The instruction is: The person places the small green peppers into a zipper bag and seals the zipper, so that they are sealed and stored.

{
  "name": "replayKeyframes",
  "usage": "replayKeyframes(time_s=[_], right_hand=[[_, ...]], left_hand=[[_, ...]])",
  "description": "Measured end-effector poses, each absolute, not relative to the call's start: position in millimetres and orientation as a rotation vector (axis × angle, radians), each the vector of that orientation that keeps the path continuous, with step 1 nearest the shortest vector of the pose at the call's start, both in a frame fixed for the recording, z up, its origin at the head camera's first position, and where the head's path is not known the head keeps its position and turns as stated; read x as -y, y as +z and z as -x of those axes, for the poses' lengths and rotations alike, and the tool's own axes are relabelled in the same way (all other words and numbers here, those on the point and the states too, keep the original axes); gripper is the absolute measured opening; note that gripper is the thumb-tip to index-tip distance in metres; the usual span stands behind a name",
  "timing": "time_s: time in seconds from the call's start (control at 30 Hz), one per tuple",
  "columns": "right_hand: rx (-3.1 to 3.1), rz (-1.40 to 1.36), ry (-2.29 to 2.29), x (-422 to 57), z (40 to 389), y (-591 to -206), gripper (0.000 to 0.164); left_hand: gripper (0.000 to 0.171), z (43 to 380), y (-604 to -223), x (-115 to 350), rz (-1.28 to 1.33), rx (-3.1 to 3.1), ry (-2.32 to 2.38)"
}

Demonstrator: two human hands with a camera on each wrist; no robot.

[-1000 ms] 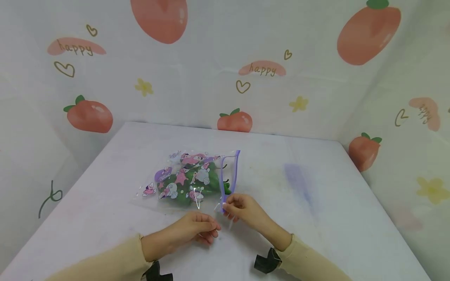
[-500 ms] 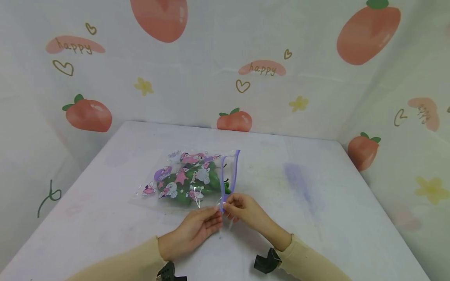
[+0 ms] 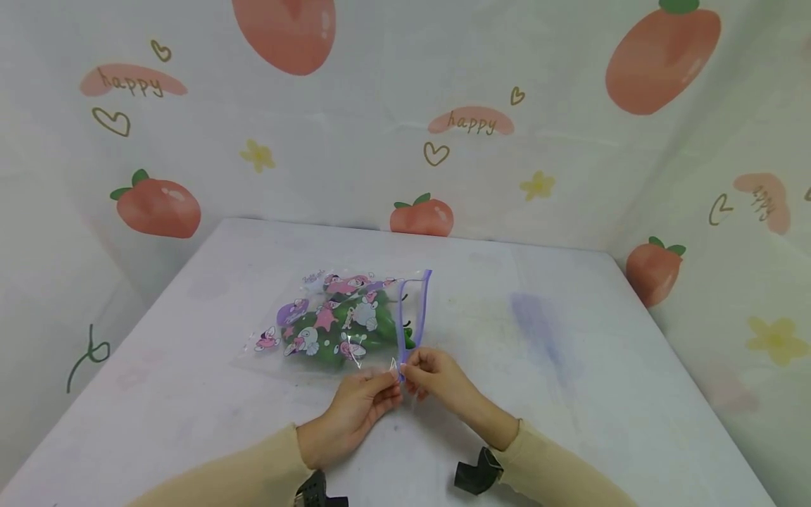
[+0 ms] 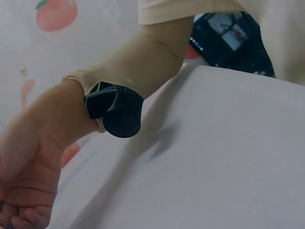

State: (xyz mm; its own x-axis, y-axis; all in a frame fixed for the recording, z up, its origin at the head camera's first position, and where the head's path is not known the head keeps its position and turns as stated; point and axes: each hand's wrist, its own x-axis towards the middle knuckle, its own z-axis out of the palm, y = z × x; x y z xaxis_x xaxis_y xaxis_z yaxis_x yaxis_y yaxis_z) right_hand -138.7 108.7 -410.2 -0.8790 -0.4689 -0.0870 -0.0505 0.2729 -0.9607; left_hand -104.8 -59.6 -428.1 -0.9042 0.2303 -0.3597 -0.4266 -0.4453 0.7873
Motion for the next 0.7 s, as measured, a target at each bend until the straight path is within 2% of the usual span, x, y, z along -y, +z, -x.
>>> replayKeyframes(time_s=[0.2, 0.7], right_hand=[[-2.178, 0.394, -1.694, -104, 146, -414, 0.017], [-2.231, 0.16, -1.732, -97, 189, -418, 0.015]], left_hand=[[0.009, 105, -429, 57, 0.32, -1.425, 2.396], [0.009, 105, -432, 55, 0.346, -1.45, 2.383]])
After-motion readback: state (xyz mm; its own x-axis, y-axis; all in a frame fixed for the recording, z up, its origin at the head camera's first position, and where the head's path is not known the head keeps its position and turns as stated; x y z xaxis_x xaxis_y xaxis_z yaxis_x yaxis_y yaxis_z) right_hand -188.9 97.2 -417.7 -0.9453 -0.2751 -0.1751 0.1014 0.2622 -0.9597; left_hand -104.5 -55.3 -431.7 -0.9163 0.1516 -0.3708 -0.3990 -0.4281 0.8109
